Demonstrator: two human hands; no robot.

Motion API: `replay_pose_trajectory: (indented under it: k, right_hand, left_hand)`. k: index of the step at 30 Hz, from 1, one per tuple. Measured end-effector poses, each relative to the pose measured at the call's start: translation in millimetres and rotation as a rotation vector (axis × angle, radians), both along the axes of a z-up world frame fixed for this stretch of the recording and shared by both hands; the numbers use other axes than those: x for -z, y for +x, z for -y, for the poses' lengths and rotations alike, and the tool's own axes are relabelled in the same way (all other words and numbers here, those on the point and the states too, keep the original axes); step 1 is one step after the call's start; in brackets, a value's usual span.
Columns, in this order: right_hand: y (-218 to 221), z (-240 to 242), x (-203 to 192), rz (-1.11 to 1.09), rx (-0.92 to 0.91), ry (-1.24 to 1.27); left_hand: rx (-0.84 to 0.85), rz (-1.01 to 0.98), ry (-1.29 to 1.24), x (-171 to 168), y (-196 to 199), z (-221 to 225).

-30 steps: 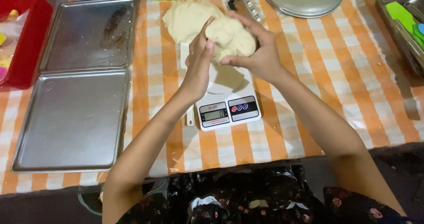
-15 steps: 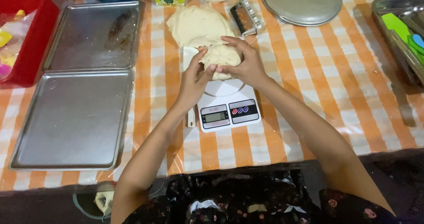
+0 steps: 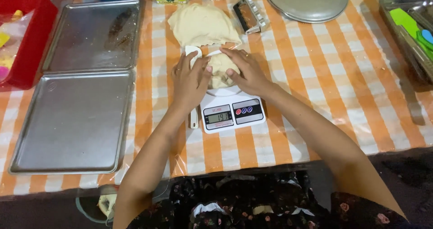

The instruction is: Kneading a large batch of dough, portioning it into smaller pieces by weight using a digital scale, rolling the pieces flat, and cutting them into shapes.

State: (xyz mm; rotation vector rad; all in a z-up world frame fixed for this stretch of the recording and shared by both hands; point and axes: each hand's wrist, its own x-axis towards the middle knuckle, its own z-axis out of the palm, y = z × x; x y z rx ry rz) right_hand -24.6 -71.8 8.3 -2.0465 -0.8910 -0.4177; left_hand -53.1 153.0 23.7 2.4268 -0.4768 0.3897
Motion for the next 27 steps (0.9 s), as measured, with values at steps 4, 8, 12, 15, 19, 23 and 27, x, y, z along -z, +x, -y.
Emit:
replay_pose_trajectory:
  k: [4, 8, 12, 15, 19, 23, 27]
  right_hand:
    - [7, -2, 11, -0.145, -0.065, 0.148]
    - [29, 15, 23, -0.233, 0.062, 0.68]
    - [38, 38, 29, -0.252, 0.347, 0.793]
    - [42, 39, 27, -0.366, 0.466, 0.88]
    - [45, 41, 30, -0.421, 0.466, 0.945]
    - [50, 43, 35, -0.411, 0.492, 0.926]
    - [48, 42, 35, -0.385, 0.481, 0.894]
  left_hand:
    - [-0.005, -0.055, -0.03, 6, 1, -1]
    - [-0.03, -0.16, -0.491, 15, 11, -5]
    - [-0.23, -0.262, -0.929, 8, 18, -7]
    - [-0.315, -0.231, -1.05, 16, 30, -14]
    - [-0.31, -0.171, -1.163, 27, 39, -20]
    - [-0.302, -0.135, -1.052, 25, 33, -20]
    - [-0.344, -0.154, -1.043, 15, 29, -17]
